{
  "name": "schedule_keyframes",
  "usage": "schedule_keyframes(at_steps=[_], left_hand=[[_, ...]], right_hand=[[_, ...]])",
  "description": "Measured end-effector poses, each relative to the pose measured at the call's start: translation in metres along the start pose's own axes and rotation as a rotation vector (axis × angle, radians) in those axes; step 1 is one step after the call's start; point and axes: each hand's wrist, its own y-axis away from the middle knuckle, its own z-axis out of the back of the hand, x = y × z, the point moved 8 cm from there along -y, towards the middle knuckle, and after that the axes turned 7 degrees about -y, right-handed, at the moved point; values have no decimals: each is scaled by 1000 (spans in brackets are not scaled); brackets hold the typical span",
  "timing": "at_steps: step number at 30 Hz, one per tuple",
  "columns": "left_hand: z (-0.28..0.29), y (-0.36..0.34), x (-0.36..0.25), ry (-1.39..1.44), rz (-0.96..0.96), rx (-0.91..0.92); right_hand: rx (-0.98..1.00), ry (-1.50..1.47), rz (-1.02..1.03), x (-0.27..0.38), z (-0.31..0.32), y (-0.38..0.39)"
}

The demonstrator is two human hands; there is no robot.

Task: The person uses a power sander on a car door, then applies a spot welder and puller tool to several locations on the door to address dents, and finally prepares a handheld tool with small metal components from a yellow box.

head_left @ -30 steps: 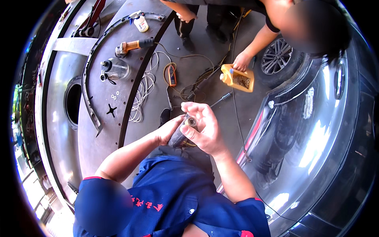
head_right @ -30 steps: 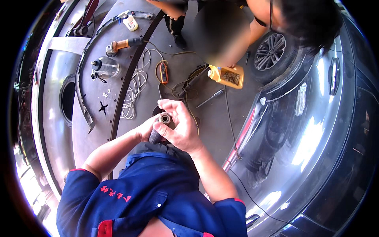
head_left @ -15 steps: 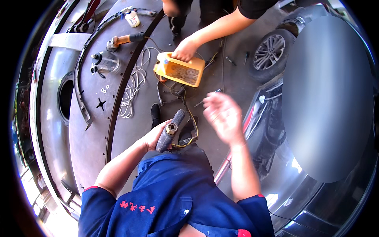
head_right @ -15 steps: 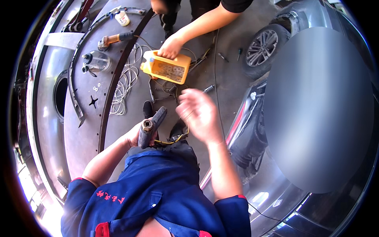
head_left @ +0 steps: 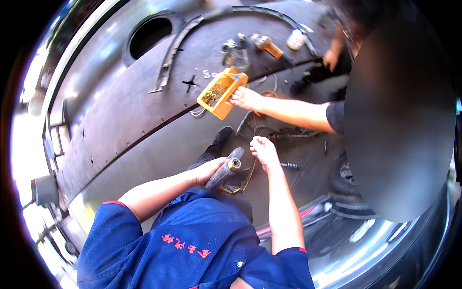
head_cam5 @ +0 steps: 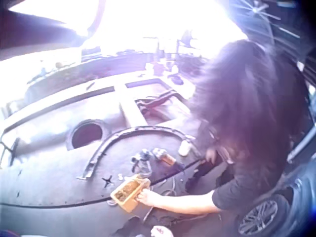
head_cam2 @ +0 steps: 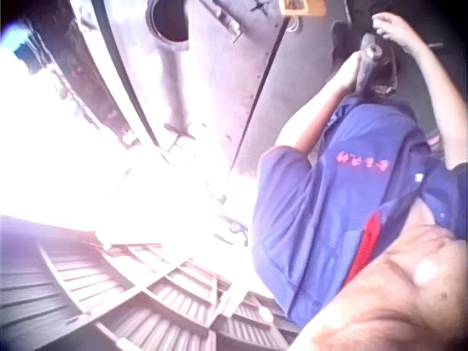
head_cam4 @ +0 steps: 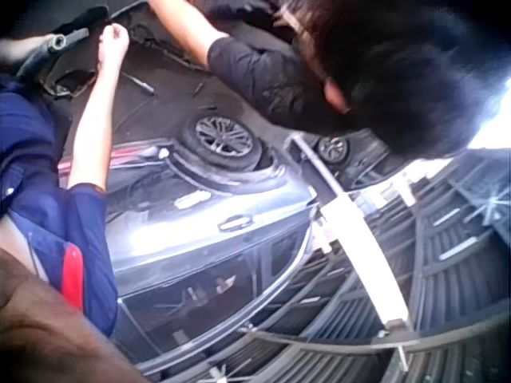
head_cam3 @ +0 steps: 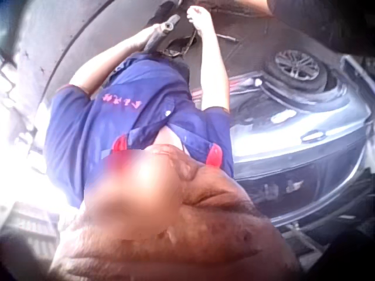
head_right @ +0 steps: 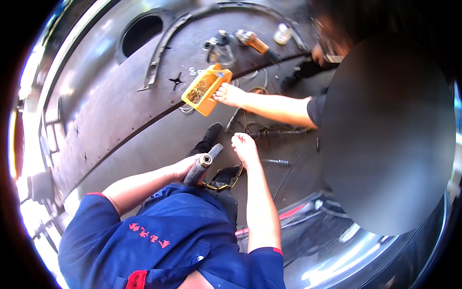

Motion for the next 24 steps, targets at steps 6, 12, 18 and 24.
schedule_keyframes(at_steps=[6,12,18,24], left_hand=[[66,28,16,386,27,-133],[125,35,29,582,-39,-177],[173,31,36,762,-12,-217],[190,21,45,867,-3,-254]], right_hand=[[94,12,-226,-1,-98,-89],[196,262,-28,13,-195,-181],[310,1104,873,113,-328,-224],[423,1840,592,90,-357,-279]])
